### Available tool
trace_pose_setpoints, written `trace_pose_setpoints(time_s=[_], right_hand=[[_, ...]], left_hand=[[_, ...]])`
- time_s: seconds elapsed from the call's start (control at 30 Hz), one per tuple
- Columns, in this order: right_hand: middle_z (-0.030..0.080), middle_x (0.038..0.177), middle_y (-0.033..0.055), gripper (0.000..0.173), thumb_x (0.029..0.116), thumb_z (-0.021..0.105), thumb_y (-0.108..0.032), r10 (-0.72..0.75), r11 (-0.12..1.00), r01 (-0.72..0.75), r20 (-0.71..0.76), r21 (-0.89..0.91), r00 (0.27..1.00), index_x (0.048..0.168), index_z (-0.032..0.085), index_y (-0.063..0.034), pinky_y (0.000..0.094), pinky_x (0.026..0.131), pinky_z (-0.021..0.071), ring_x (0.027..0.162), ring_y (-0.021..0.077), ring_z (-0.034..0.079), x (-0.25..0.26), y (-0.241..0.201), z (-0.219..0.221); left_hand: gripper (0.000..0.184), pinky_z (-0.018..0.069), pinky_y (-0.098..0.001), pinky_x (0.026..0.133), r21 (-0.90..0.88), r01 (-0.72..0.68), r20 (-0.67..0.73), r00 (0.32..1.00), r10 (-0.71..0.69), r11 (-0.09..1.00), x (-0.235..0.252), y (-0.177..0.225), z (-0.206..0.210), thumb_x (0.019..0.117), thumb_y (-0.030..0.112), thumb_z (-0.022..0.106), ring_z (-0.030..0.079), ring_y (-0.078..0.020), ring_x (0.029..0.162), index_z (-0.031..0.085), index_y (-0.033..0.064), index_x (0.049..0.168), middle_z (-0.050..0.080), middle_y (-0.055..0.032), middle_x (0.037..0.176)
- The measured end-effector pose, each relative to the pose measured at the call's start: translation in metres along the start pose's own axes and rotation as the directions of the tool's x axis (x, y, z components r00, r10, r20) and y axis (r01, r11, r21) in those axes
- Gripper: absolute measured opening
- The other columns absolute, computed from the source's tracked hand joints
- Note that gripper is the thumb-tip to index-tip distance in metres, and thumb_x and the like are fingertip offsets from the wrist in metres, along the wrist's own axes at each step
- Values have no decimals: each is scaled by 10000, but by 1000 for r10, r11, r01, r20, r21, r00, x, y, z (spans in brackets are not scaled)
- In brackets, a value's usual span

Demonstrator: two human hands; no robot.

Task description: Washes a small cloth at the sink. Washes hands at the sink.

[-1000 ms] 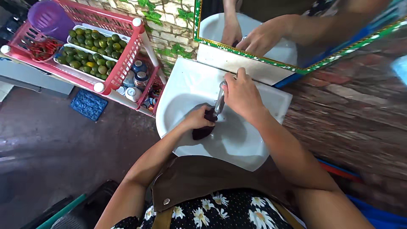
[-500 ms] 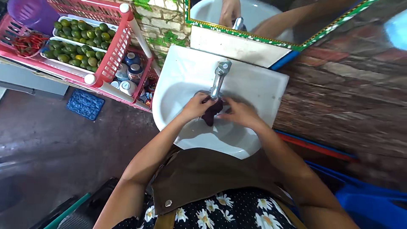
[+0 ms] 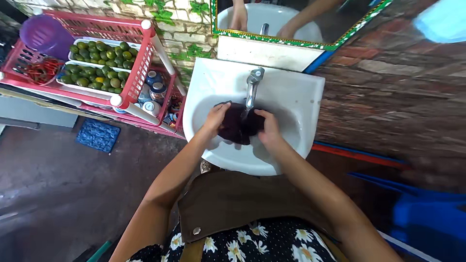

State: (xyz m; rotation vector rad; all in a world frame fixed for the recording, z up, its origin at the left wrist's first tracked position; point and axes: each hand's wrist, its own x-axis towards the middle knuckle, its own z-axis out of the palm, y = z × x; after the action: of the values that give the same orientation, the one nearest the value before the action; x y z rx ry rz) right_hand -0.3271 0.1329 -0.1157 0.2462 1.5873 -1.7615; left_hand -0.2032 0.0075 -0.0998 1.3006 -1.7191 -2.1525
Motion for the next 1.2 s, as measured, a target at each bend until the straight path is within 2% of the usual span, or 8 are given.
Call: trace_pose_setpoints(time_s=[0.13,0.27,0.57,0.7,0.83,0.93,1.03,1.2], right_hand=[[672,1047,156,352,943,742,-203,-167,947,175,56,-268,984,1202,624,5,451,824,559,938,233,653,-15,20,32],[632,841,146,534,943,696,-513,-273,840,256,35,-479,961,1021,659,14,483,697,523,757,254,611,-9,33,44],[651,834,216,449,1015,622,-350,-263,728,172,-39,-663,964,857,665,68,555,763,492,819,341,633,4,23,53],[650,1064,222,602,1012,581,-537,-21,759,156,215,-632,976,1164,637,43,542,847,508,957,320,619,-2,-8,27],[638,1193,106,285,1077,485,-168,101,817,177,439,-548,893,1281,608,-13,379,928,518,1051,164,612,-2,-40,-2],[450,1495,172,400,1007,500,10,100,714,352,586,-605,804,1404,552,1,457,1100,426,1349,260,465,-2,-54,-24],[408,1539,188,567,901,506,142,34,712,356,537,-605,843,1448,477,-3,496,1058,450,1356,308,466,-10,-51,-25],[417,1482,284,1017,834,809,-24,181,683,118,324,-721,929,1607,160,-149,485,831,553,1113,370,599,-24,-22,-3]], left_hand=[[788,483,-639,966,-282,300,75,954,-291,911,23,-10,33,980,679,483,549,-398,1271,256,249,1600,519,-199,1455],[449,529,-444,779,-360,211,-30,971,-238,909,26,-20,59,1084,443,430,627,-225,898,627,52,1182,661,-124,1022],[385,494,-546,843,-95,187,-147,969,-200,978,26,-22,62,1081,303,465,607,-343,1009,643,-34,1134,639,-229,1104],[432,498,-536,924,-32,144,-1,990,-144,989,15,-1,44,1120,333,379,612,-332,1102,562,12,1344,625,-229,1243],[664,519,-573,844,100,136,167,974,-151,986,26,9,18,961,132,555,586,-383,1148,291,136,1570,557,-242,1357],[771,537,-558,889,212,-33,392,918,-54,977,21,19,14,865,34,699,604,-362,1147,334,93,1542,560,-240,1355],[486,516,-533,968,228,-247,282,943,179,942,34,4,21,905,171,780,642,-317,1096,575,-20,1302,656,-229,1192],[431,551,-465,870,-154,21,45,999,-14,988,4,25,27,1066,378,499,658,-242,975,593,-1,1247,668,-162,1088]])
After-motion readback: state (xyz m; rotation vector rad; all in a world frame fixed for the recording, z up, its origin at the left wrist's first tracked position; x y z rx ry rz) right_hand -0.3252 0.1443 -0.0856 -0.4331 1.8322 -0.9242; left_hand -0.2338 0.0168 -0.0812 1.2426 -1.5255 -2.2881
